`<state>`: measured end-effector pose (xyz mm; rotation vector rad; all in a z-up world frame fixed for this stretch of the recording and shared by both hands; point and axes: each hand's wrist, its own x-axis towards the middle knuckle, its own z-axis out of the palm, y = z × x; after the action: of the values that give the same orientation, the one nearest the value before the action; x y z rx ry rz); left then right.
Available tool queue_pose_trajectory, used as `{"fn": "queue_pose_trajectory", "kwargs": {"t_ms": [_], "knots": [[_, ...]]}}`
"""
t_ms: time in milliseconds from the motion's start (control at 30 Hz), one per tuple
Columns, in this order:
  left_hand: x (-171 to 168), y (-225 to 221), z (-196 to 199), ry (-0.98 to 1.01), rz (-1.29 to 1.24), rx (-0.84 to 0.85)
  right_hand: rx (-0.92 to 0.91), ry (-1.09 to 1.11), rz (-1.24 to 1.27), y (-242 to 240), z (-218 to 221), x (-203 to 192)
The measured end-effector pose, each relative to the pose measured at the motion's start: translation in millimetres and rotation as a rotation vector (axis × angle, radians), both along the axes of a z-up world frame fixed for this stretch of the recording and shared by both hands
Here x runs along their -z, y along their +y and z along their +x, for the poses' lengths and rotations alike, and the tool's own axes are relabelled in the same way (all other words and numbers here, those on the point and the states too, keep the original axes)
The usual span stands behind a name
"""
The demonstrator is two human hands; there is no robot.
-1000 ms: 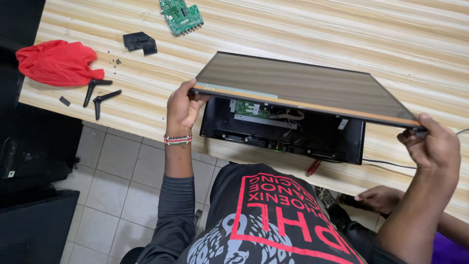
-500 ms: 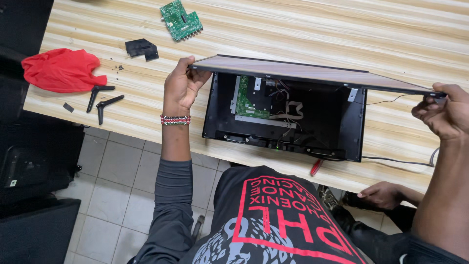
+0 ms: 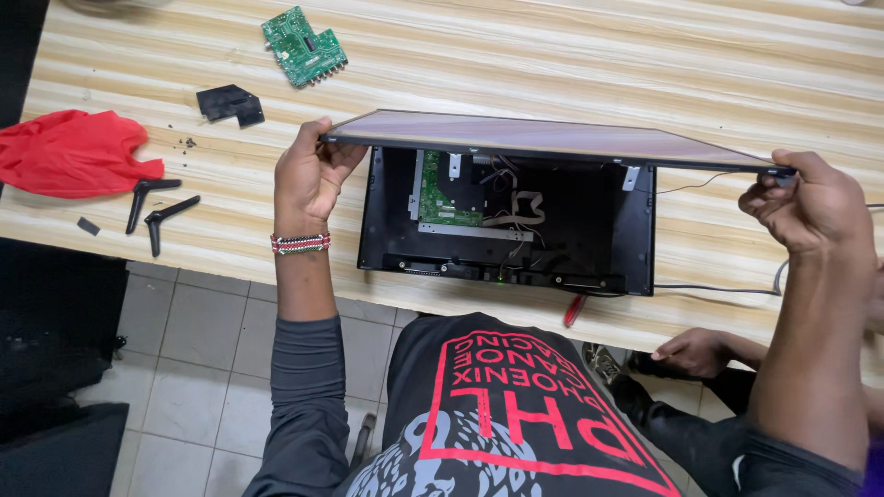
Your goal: The person handles a monitor, lifting and tilting the screen to access internal components, and then uses a screwdriver to secure screws on the rear casing.
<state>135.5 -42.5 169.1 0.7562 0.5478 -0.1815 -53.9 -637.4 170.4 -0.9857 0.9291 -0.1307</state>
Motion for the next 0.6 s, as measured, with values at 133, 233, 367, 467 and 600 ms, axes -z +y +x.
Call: {"fn": "queue_pose_trajectory", "kwargs": {"t_ms": [133,233,367,467,600], "knots": [[-7,1,-3,0.009,0.004,0.005,0.008,0.01,-0.043,7,1,-3],[-10,1,-3,0.003,0.032,0.011,-0.017,-0.001,-0.033,8,2,0],[-2,3,-8,-0.01,0.033,0.043,-0.01,0.033,-0.04,11,-7,3],[1,5,-13,-0.011,0.05,0.072,-0.021,0.042,-0.056,11,-14,9],[4,8,-21,-0.003,0.038,0.086,0.002,0.061,-0.127,26,-20,0]]}}
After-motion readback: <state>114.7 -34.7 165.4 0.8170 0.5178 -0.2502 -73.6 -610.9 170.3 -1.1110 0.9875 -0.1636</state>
